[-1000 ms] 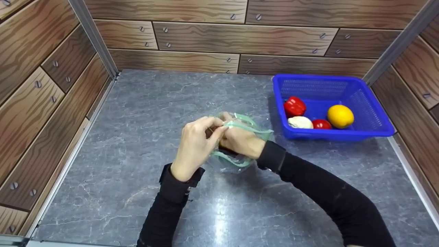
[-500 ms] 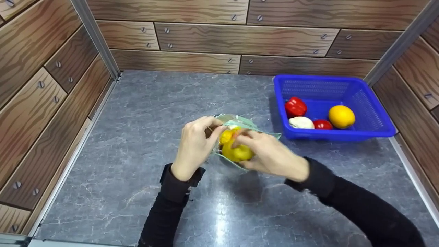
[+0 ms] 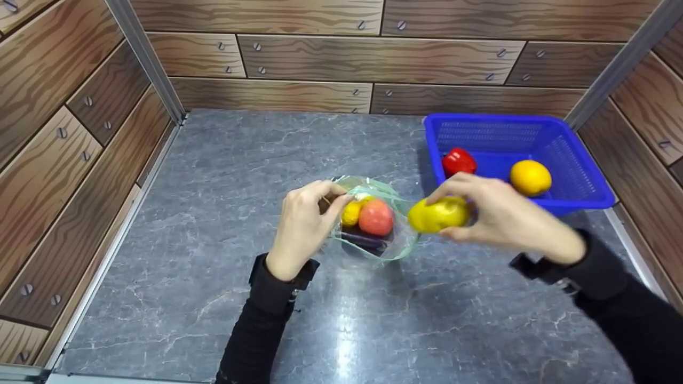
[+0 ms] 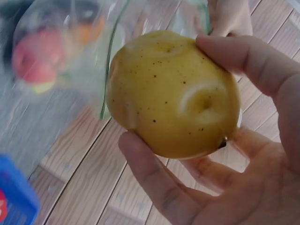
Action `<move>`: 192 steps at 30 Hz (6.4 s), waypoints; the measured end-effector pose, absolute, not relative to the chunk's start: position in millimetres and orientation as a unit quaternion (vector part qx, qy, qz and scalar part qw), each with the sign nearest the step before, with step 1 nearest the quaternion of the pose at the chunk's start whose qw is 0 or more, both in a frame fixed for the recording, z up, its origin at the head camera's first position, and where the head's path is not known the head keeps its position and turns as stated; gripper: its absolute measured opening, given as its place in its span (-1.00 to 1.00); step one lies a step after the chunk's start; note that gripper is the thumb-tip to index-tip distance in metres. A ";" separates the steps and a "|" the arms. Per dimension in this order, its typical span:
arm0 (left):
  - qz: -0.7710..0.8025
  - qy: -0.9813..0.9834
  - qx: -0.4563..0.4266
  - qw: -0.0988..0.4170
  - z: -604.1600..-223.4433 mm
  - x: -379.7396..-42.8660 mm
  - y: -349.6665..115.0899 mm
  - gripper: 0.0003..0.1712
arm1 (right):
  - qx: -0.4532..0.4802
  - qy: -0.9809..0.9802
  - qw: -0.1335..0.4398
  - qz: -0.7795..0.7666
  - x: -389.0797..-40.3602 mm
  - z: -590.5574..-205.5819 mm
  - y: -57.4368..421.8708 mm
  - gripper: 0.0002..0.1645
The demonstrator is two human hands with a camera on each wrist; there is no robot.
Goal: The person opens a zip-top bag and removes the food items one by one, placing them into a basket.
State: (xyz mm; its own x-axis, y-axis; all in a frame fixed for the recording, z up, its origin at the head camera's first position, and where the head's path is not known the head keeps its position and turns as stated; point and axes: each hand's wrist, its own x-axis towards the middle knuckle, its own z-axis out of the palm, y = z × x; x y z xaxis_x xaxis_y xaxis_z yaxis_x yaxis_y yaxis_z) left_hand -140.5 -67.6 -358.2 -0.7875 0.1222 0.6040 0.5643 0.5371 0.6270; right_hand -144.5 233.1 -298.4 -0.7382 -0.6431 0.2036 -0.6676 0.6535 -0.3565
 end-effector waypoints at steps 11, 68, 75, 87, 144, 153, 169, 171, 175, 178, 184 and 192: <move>-0.440 -0.834 -0.208 0.261 -359.4 -142.3 -66.5 -0.89 | 0.224 -0.961 0.018 0.163 -214.4 -295.2 293.3 -0.50; -0.431 -0.840 -0.200 0.261 -362.5 -147.7 -67.9 -0.86 | 0.213 -0.967 -0.008 0.137 -302.6 -361.7 349.1 -0.67; -0.429 -0.840 -0.203 0.261 -363.6 -147.5 -68.3 -0.87 | 0.291 -0.930 0.115 0.190 -252.8 -350.9 306.6 -0.73; -0.425 -0.843 -0.202 0.261 -363.7 -146.5 -66.5 -0.85 | 0.477 -0.824 0.155 0.262 -162.4 -343.6 214.2 -0.70; -0.417 -0.844 -0.214 0.260 -362.4 -142.7 -63.1 -0.88 | 0.380 -0.906 0.122 0.142 -165.7 -412.2 142.2 -0.63; -0.418 -0.844 -0.209 0.262 -361.6 -142.7 -64.1 -0.86 | 0.378 -0.903 0.156 0.130 -159.8 -391.5 147.5 -0.53; -0.422 -0.842 -0.207 0.263 -362.5 -142.6 -66.0 -0.85 | 0.418 -0.865 0.221 0.169 -137.8 -344.8 175.8 -0.55; -0.424 -0.842 -0.207 0.263 -362.7 -142.7 -66.0 -0.85 | 0.416 -0.864 0.216 0.185 -138.1 -340.2 180.7 -0.53; -0.426 -0.840 -0.207 0.264 -362.8 -143.4 -65.8 -0.85 | 0.403 -0.865 0.201 0.222 -139.9 -328.2 193.6 -0.54; -0.428 -0.840 -0.205 0.263 -362.5 -143.8 -65.5 -0.86 | 0.380 -0.868 0.193 0.256 -139.2 -316.6 206.1 -0.52; -0.422 -0.844 -0.204 0.262 -362.4 -144.0 -64.8 -0.86 | 0.337 -0.868 0.199 0.307 -137.2 -295.0 237.0 -0.48; -0.415 -0.847 -0.205 0.262 -361.7 -143.8 -64.3 -0.86 | 0.267 -0.874 0.205 0.349 -143.9 -273.3 277.4 -0.53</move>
